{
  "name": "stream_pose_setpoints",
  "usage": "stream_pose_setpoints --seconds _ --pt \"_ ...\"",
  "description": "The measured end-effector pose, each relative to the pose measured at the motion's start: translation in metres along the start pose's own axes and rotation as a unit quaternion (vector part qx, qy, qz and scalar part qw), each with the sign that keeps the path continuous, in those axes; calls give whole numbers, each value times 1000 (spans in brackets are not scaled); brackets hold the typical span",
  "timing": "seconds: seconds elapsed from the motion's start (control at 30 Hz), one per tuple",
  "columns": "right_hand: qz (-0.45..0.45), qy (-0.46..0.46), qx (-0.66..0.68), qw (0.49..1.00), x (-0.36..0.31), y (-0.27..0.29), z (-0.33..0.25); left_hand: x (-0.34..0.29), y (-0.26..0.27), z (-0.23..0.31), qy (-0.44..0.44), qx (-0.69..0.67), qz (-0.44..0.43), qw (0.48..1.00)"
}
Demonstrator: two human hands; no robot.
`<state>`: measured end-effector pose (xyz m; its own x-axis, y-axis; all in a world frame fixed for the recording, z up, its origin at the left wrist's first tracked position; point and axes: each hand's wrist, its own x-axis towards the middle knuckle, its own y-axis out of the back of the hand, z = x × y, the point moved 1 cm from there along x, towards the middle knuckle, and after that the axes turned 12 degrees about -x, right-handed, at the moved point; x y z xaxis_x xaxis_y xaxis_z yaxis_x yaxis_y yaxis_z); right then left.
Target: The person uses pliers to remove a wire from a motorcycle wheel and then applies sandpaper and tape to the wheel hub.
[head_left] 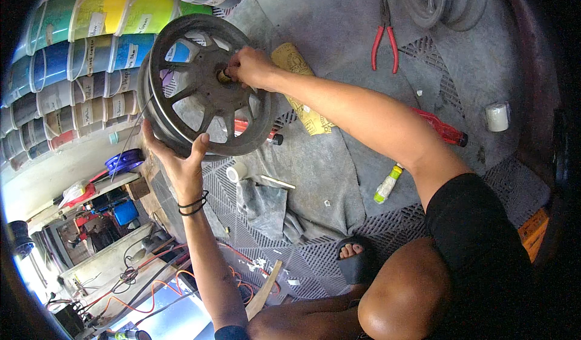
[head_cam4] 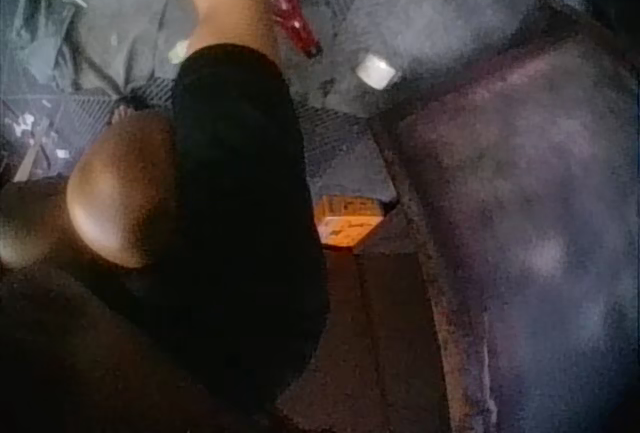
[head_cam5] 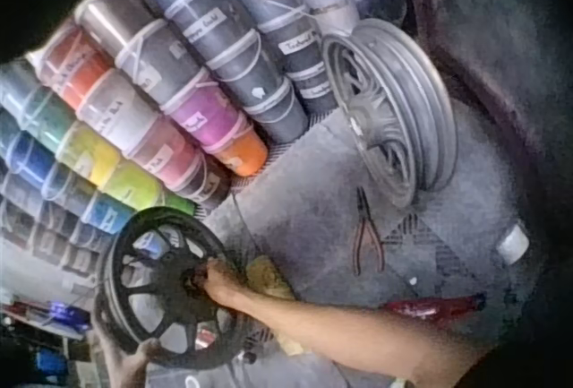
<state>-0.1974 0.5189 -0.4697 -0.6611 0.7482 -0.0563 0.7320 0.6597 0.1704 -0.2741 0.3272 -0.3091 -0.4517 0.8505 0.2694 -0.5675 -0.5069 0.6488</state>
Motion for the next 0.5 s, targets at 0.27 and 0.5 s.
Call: stream_pose_setpoints --seconds 0.27,0.5 --pt "-47 -56 111 991 -5 4 -1 1 -4 4 -6 8 -7 1000" --pt "-58 -69 150 985 -4 2 0 4 -6 6 -2 -8 -5 1000"
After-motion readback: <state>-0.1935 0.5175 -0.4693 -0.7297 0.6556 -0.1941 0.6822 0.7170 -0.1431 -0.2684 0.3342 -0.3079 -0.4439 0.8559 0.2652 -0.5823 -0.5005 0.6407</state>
